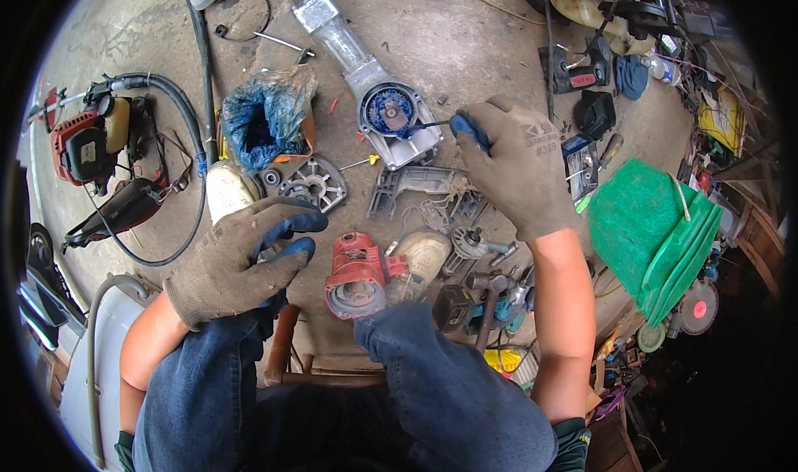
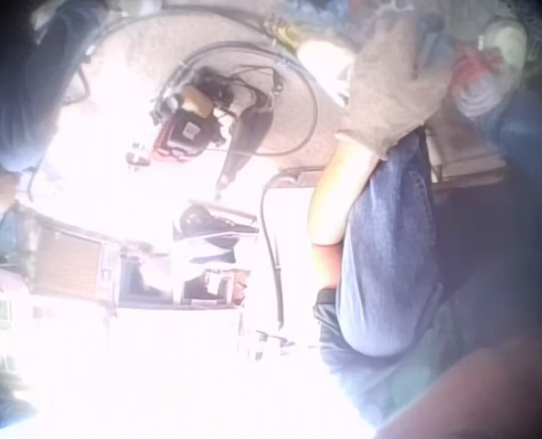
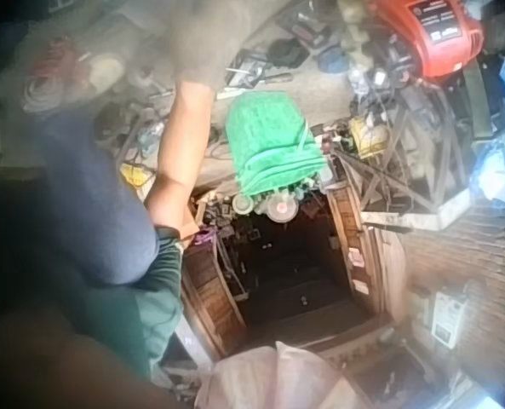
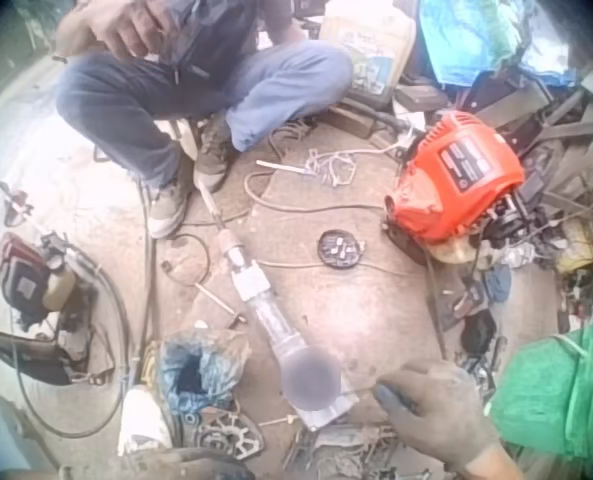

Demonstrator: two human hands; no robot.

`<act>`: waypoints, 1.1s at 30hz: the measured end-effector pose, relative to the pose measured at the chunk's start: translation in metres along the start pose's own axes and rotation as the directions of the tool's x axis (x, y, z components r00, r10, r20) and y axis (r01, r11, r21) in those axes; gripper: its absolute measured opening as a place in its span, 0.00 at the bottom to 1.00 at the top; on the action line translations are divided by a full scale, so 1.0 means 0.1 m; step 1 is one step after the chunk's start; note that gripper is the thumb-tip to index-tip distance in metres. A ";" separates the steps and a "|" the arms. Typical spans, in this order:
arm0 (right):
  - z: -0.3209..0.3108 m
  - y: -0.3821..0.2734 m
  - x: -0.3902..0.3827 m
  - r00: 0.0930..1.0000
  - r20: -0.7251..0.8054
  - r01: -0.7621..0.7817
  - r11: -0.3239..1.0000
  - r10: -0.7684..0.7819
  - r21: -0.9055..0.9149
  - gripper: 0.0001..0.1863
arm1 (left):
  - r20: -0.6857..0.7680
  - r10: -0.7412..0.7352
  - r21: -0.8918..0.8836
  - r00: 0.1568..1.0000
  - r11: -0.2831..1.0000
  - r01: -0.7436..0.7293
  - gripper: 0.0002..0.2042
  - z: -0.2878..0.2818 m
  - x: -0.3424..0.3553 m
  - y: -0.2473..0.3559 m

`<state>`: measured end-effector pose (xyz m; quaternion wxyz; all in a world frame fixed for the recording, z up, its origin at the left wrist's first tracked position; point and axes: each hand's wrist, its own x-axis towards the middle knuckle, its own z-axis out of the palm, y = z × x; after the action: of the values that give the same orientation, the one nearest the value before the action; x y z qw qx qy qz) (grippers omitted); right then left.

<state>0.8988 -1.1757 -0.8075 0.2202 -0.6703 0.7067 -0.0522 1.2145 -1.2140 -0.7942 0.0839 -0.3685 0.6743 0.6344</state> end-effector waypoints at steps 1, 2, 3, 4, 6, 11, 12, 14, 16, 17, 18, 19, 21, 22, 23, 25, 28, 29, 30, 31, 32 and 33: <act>0.00 -0.01 0.01 1.000 -0.010 0.024 0.999 -0.024 -0.025 0.10 | -0.001 -0.001 -0.008 1.000 1.000 0.001 0.18 0.00 0.00 0.01; 0.01 -0.01 0.02 0.999 -0.019 0.048 0.998 -0.049 -0.051 0.10 | -0.002 -0.002 -0.016 1.000 1.000 0.002 0.18 0.00 0.00 0.01; 0.01 -0.01 0.02 0.997 -0.028 0.071 0.995 -0.073 -0.076 0.10 | 0.005 -0.002 -0.020 1.000 1.000 0.002 0.18 0.00 0.01 0.01; -0.01 -0.02 0.01 0.998 -0.018 0.067 0.996 -0.068 -0.060 0.10 | 0.009 -0.008 -0.023 1.000 1.000 0.008 0.18 0.00 0.00 0.01; -0.08 -0.06 -0.02 0.998 0.001 0.059 0.998 -0.059 -0.029 0.10 | 0.008 -0.007 -0.026 1.000 1.000 0.007 0.18 0.00 -0.01 -0.01; -0.15 -0.05 -0.07 1.000 0.011 -0.024 0.998 0.024 0.066 0.10 | 0.030 -0.011 -0.027 0.999 1.000 0.012 0.18 -0.01 0.01 -0.01; -0.13 -0.04 -0.07 0.999 0.022 -0.040 0.996 0.039 0.081 0.10 | 0.020 0.008 -0.026 1.000 1.000 -0.007 0.18 0.00 0.01 -0.02; -0.10 -0.02 -0.07 0.999 0.015 -0.032 0.996 0.031 0.083 0.10 | 0.000 0.043 -0.021 0.999 0.999 -0.043 0.18 0.02 0.00 -0.04; -0.05 -0.02 -0.06 0.999 0.003 -0.036 0.997 0.036 0.073 0.10 | 0.015 -0.014 -0.028 1.000 1.000 0.014 0.18 0.00 0.00 -0.01; -0.01 -0.02 -0.06 0.999 -0.006 -0.044 0.997 0.045 0.062 0.10 | 0.022 -0.043 -0.030 0.999 0.999 0.044 0.18 0.00 0.00 0.00; 0.01 -0.02 -0.05 0.998 -0.014 -0.053 0.997 0.054 0.051 0.10 | 0.021 -0.039 -0.027 0.999 0.999 0.040 0.18 -0.01 0.00 0.01; 0.03 0.00 -0.05 0.997 -0.012 -0.072 0.997 0.072 0.040 0.10 | 0.021 -0.032 -0.023 0.999 0.999 0.033 0.18 -0.01 0.00 0.01; 0.05 0.05 -0.06 0.994 -0.010 -0.109 0.994 0.109 0.019 0.10 | 0.021 -0.023 -0.019 1.000 1.000 0.023 0.18 -0.01 0.00 0.02; 0.05 0.06 -0.05 0.994 -0.007 -0.106 0.994 0.106 0.016 0.10 | 0.020 -0.022 -0.018 1.000 1.000 0.022 0.18 -0.01 0.00 0.01; 0.04 0.07 -0.05 0.995 -0.005 -0.103 0.995 0.103 0.014 0.10 | 0.019 -0.020 -0.016 1.000 1.000 0.021 0.18 0.00 0.00 0.01; 0.03 0.05 -0.05 0.996 0.002 -0.093 0.996 0.093 0.014 0.11 | 0.017 -0.019 -0.007 1.000 1.000 0.019 0.18 0.00 0.00 0.00; -0.05 -0.03 -0.10 0.995 0.021 -0.097 0.994 0.096 0.055 0.10 | 0.025 -0.022 -0.021 0.999 1.000 0.022 0.18 -0.01 0.00 0.01; -0.09 -0.04 -0.12 0.993 0.033 -0.115 0.989 0.112 0.091 0.10 | 0.030 -0.023 -0.030 0.999 0.999 0.024 0.18 -0.02 0.00 0.01; -0.10 -0.04 -0.13 0.991 0.044 -0.133 0.983 0.128 0.126 0.10 | 0.028 -0.017 -0.031 0.999 0.999 0.018 0.18 -0.02 0.00 0.00; -0.11 -0.03 -0.14 0.992 0.029 -0.123 0.985 0.120 0.120 0.10 | 0.025 -0.012 -0.030 1.000 0.999 0.012 0.18 -0.02 0.00 0.00; -0.12 -0.02 -0.15 0.994 0.014 -0.112 0.987 0.111 0.113 0.10 | 0.021 -0.006 -0.031 1.000 1.000 0.007 0.18 -0.01 0.00 -0.01; -0.12 -0.02 -0.16 0.995 -0.002 -0.102 0.989 0.102 0.107 0.10 | 0.013 0.004 -0.029 1.000 1.000 -0.004 0.18 0.00 0.00 -0.02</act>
<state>0.8963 -1.1634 -0.7925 0.2556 -0.6204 0.7370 -0.0809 1.2161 -1.2140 -0.7960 0.0818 -0.3642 0.6651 0.6468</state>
